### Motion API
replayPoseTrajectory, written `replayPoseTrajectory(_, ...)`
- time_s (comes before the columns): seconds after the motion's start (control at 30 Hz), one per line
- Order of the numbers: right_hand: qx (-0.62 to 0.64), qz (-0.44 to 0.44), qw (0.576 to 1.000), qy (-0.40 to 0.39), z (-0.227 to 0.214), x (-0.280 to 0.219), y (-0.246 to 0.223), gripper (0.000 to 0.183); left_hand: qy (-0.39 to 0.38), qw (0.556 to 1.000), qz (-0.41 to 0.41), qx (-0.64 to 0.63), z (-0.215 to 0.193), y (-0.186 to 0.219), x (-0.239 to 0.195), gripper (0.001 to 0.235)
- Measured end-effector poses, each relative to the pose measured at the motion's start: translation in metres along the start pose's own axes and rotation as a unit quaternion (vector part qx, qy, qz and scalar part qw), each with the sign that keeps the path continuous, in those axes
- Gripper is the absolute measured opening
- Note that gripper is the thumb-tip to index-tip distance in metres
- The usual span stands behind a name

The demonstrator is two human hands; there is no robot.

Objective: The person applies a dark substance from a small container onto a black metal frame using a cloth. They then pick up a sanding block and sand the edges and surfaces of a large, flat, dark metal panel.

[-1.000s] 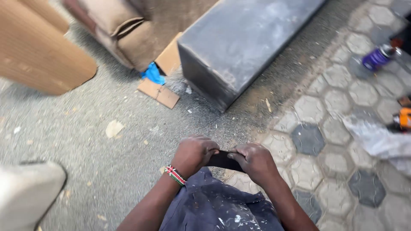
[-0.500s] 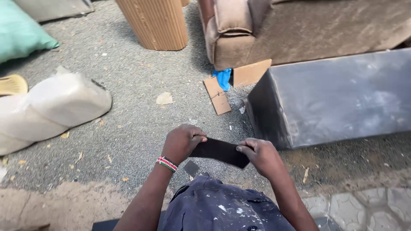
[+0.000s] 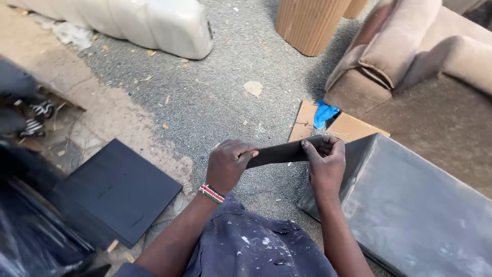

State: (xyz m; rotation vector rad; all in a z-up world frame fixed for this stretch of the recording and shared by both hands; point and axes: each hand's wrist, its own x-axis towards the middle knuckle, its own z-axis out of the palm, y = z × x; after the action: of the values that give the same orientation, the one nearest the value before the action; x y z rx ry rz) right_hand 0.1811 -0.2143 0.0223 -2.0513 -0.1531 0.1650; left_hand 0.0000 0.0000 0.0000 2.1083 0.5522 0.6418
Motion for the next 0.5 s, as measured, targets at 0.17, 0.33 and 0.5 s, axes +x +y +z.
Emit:
replayPoseTrajectory(0.17,0.156,-0.086,0.966,-0.189,-0.002,0.011,0.012,0.022,0.038,0.995,-0.064,0.06,-0.02,0.037,-0.085,0.014)
replayPoseTrajectory(0.33,0.045,-0.267,0.862,-0.428,-0.002,-0.03,-0.075,0.018,0.047,0.998,-0.001,0.032,-0.055,0.077,-0.109,0.049)
replayPoseTrajectory(0.5,-0.055,-0.435,0.757,-0.485,0.001,-0.054,-0.11,0.018,0.036,0.992,0.103,0.059,-0.067,0.047,-0.1,0.023)
